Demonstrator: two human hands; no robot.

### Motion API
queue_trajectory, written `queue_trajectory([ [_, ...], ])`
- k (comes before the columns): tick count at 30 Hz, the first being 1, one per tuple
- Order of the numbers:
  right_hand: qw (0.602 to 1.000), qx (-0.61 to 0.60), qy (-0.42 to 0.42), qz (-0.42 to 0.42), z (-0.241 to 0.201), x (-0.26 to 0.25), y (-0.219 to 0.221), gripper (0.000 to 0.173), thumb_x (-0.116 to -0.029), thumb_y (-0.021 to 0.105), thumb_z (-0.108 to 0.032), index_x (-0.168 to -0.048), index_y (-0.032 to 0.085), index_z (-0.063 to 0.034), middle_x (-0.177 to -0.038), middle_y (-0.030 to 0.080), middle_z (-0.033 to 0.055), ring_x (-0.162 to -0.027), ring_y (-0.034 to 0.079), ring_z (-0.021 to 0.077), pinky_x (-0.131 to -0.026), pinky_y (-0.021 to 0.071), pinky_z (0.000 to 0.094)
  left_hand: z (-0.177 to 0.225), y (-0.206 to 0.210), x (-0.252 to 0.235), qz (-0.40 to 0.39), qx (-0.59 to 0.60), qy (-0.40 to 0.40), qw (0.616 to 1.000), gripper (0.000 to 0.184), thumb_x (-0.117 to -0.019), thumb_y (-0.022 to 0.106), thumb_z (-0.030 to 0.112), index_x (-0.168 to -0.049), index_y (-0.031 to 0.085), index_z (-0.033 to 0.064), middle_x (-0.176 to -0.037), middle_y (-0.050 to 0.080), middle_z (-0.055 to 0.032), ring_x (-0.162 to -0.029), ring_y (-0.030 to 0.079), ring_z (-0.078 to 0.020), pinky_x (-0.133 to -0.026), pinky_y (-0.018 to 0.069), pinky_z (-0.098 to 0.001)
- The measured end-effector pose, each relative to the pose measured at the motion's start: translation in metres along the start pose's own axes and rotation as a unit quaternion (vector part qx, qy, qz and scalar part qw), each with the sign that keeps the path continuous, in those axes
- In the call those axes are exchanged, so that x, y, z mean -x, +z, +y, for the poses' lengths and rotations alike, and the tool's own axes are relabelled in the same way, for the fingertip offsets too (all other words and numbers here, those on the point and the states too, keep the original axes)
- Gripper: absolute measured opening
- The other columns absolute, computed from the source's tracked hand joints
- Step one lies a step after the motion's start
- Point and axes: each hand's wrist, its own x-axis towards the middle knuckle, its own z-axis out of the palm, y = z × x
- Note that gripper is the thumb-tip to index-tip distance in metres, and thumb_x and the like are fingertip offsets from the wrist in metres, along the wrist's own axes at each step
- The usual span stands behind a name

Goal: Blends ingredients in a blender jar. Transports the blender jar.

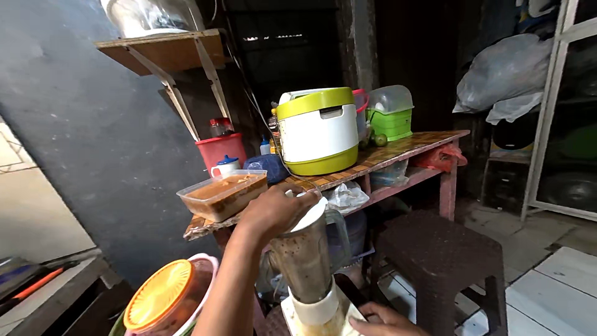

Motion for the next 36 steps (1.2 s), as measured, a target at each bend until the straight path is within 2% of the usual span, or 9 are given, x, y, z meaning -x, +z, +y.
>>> queue_trajectory([
  [5, 0.950, -0.045, -0.253, 0.178, -0.060, -0.003, 0.007, 0.114, -0.0706, 0.087, -0.062, -0.157, 0.034, -0.0098, -0.146, 0.055, 0.0100, -0.127, 0.061, 0.0211, -0.097, 0.0600, 0.0411, -0.001, -0.001, 0.000, 0.001, -0.007, 0.002, 1.000, 0.054, -0.0876, 0.056, 0.077, -0.120, 0.071, 0.0361, -0.107, 0.072, -0.0084, -0.100, 0.067, -0.0317, -0.081, 0.0501, -0.0644],
  [10, 0.884, -0.121, -0.406, 0.197, -0.124, -0.008, 0.008, 0.071, -0.0957, 0.062, -0.060, -0.154, 0.046, -0.0235, -0.143, 0.060, 0.0024, -0.130, 0.059, 0.0199, -0.105, 0.0547, 0.0406, -0.002, 0.000, -0.001, 0.001, -0.001, 0.007, 1.000, 0.054, -0.0881, 0.056, 0.076, -0.120, 0.071, 0.0345, -0.107, 0.072, -0.0088, -0.101, 0.067, -0.0322, -0.081, 0.0498, -0.0648],
  [14, 0.857, -0.037, -0.459, 0.231, -0.169, -0.009, 0.003, 0.048, -0.1042, 0.048, -0.054, -0.148, 0.054, -0.0376, -0.129, 0.064, -0.0049, -0.117, 0.062, 0.0156, -0.094, 0.0565, 0.0411, -0.003, 0.000, -0.001, 0.007, 0.000, 0.001, 1.000, 0.053, -0.0867, 0.056, 0.078, -0.117, 0.072, 0.0368, -0.106, 0.073, -0.0061, -0.100, 0.067, -0.0300, -0.081, 0.0503, -0.0642],
  [20, 0.873, 0.006, -0.444, 0.204, -0.202, -0.018, 0.009, 0.051, -0.1076, 0.031, -0.059, -0.140, 0.062, -0.0347, -0.136, 0.063, -0.0109, -0.123, 0.061, 0.0089, -0.101, 0.0537, 0.0454, -0.005, 0.001, -0.004, 0.006, 0.014, 0.005, 1.000, 0.050, -0.0876, 0.059, 0.074, -0.116, 0.073, 0.0352, -0.104, 0.073, -0.0065, -0.099, 0.067, -0.0304, -0.079, 0.0494, -0.0651],
  [24, 0.892, -0.044, -0.403, 0.202, -0.201, -0.025, 0.012, 0.047, -0.1052, 0.041, -0.060, -0.131, 0.070, -0.0329, -0.125, 0.071, -0.0100, -0.113, 0.067, 0.0088, -0.093, 0.0575, 0.0438, -0.008, 0.002, -0.006, 0.013, 0.014, 0.002, 1.000, 0.050, -0.0853, 0.063, 0.074, -0.116, 0.073, 0.0362, -0.105, 0.073, -0.0064, -0.101, 0.068, -0.0309, -0.081, 0.0499, -0.0660],
  [27, 0.893, -0.086, -0.390, 0.208, -0.201, -0.027, 0.015, 0.045, -0.1050, 0.045, -0.056, -0.130, 0.073, -0.0317, -0.123, 0.073, -0.0091, -0.079, 0.067, 0.0107, -0.061, 0.0529, 0.0354, -0.007, 0.002, -0.003, 0.018, 0.010, 0.003, 1.000, 0.048, -0.0870, 0.063, 0.072, -0.116, 0.073, 0.0351, -0.104, 0.073, -0.0073, -0.099, 0.067, -0.0319, -0.080, 0.0502, -0.0656],
  [28, 0.887, -0.088, -0.404, 0.208, -0.200, -0.028, 0.015, 0.044, -0.1057, 0.044, -0.054, -0.134, 0.071, -0.0333, -0.130, 0.070, -0.0117, -0.077, 0.066, 0.0090, -0.060, 0.0514, 0.0336, -0.006, 0.002, -0.003, 0.020, 0.013, 0.001, 1.000, 0.046, -0.0876, 0.063, 0.071, -0.115, 0.074, 0.0347, -0.102, 0.073, -0.0072, -0.097, 0.067, -0.0314, -0.079, 0.0503, -0.0645],
  [31, 0.871, -0.075, -0.450, 0.184, -0.201, -0.027, 0.012, 0.042, -0.1083, 0.043, -0.047, -0.142, 0.064, -0.0345, -0.149, 0.056, -0.0187, -0.119, 0.065, 0.0053, -0.094, 0.0569, 0.0387, -0.006, 0.003, -0.003, 0.024, 0.021, 0.001, 0.999, 0.047, -0.0875, 0.063, 0.071, -0.113, 0.074, 0.0335, -0.102, 0.073, -0.0070, -0.097, 0.067, -0.0308, -0.078, 0.0499, -0.0643],
  [36, 0.866, -0.095, -0.450, 0.197, -0.201, -0.029, 0.013, 0.041, -0.1099, 0.040, -0.042, -0.124, 0.075, -0.0258, -0.125, 0.072, -0.0090, -0.113, 0.067, 0.0102, -0.092, 0.0574, 0.0410, -0.003, 0.002, -0.001, 0.024, 0.013, -0.006, 1.000, 0.054, -0.0856, 0.063, 0.073, -0.119, 0.073, 0.0327, -0.105, 0.072, -0.0097, -0.100, 0.067, -0.0333, -0.079, 0.0496, -0.0655],
])
